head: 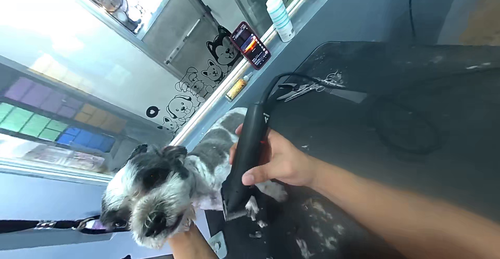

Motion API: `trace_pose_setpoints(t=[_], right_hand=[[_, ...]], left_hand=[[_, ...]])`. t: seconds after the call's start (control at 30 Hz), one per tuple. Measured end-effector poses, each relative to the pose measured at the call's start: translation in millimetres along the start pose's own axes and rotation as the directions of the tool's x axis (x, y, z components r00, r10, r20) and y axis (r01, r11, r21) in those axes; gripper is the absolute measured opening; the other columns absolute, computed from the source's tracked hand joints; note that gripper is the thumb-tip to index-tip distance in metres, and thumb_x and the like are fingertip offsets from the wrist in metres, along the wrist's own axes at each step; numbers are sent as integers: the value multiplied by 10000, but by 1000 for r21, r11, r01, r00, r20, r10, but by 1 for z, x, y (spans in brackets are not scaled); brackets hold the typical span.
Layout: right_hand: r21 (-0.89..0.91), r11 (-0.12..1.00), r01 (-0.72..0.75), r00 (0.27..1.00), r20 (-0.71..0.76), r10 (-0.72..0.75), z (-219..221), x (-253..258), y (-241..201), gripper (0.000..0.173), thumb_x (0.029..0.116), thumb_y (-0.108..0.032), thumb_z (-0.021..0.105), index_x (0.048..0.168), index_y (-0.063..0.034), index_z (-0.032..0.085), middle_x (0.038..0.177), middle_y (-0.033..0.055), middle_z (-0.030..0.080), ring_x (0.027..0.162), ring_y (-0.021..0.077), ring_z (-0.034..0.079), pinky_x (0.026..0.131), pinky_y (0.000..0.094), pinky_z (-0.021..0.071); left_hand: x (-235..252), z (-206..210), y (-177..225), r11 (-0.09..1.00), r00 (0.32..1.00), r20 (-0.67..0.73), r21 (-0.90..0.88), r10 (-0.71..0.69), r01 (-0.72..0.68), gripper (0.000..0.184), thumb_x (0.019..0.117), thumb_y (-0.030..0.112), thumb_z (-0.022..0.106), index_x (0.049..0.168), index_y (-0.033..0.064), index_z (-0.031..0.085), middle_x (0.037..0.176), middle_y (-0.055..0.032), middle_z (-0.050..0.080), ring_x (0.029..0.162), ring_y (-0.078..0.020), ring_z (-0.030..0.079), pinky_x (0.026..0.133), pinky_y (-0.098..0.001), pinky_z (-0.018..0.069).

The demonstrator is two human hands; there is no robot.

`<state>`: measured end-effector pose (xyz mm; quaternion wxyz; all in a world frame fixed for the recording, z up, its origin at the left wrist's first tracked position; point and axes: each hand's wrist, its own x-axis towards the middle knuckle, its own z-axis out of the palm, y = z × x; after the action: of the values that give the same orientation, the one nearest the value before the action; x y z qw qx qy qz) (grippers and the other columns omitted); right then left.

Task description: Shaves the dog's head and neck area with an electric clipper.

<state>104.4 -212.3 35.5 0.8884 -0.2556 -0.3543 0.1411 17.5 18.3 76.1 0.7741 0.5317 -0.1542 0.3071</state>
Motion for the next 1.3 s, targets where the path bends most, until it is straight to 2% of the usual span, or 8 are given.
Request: trace_pose_setpoints(t=[0.07,0.27,0.5,0.6,0.77,0.97,1.1,1.3], right_hand=[[-51,997,52,999,12,-52,3,7,-8,639,734,80,782,1283,-26,474,1009,124,725,920,213,735,811,354,628],[-153,959,238,971,52,-233,0,32,-23,640,722,106,830,1250,-40,499,1121,169,699,1041,296,720,867,438,640],[-61,923,380,914,177,-365,19,68,-41,846,767,99,822,1427,-31,309,1182,198,654,1096,349,698,828,466,662],[-109,914,391,904,231,-359,27,74,-41,794,747,86,836,1379,-37,372,1168,166,654,1069,302,708,759,413,669],[-72,886,458,853,316,-415,34,91,-43,734,698,139,840,1274,-15,412,1168,197,648,1106,343,689,825,474,661],[-120,855,505,832,331,-445,48,98,-41,721,684,113,861,1251,12,428,1152,197,663,1076,319,709,756,412,672],[-132,871,473,840,366,-400,52,96,-33,688,700,127,821,1269,27,447,1170,174,656,1083,274,708,803,414,665],[-367,759,538,788,538,-298,42,102,-51,736,697,18,882,1303,88,469,1163,142,676,1106,189,689,917,320,624]], left_hand=[[2,-18,0,996,991,116,58,58,-65,142,912,170,708,959,42,749,925,15,770,918,-24,716,849,-188,565],[-4,-2,2,741,906,-382,659,182,129,112,912,-94,538,990,-174,529,826,-108,644,773,-49,634,763,-173,535],[-9,12,-6,900,897,-418,433,144,57,215,1016,-88,363,1213,-143,429,1059,-115,616,1016,-68,613,951,-215,508],[-11,2,-7,837,902,-334,544,272,-50,66,933,-92,514,958,-140,552,818,-76,671,817,-9,658,790,-151,536],[-12,-18,-7,872,895,-396,489,205,17,53,922,-134,508,950,-105,543,778,-33,657,782,14,646,762,-144,541],[-10,0,-10,954,855,-509,295,101,63,219,1036,-74,337,1223,-145,424,1097,-140,589,1050,-115,587,982,-246,486],[-13,-37,-17,965,924,-333,238,189,-111,84,912,-114,531,947,-70,593,811,-18,696,818,-18,682,794,-191,565],[2,-17,-17,972,925,-309,149,221,-182,295,1053,112,376,924,-16,608,785,-4,685,780,-26,669,725,-203,564]])
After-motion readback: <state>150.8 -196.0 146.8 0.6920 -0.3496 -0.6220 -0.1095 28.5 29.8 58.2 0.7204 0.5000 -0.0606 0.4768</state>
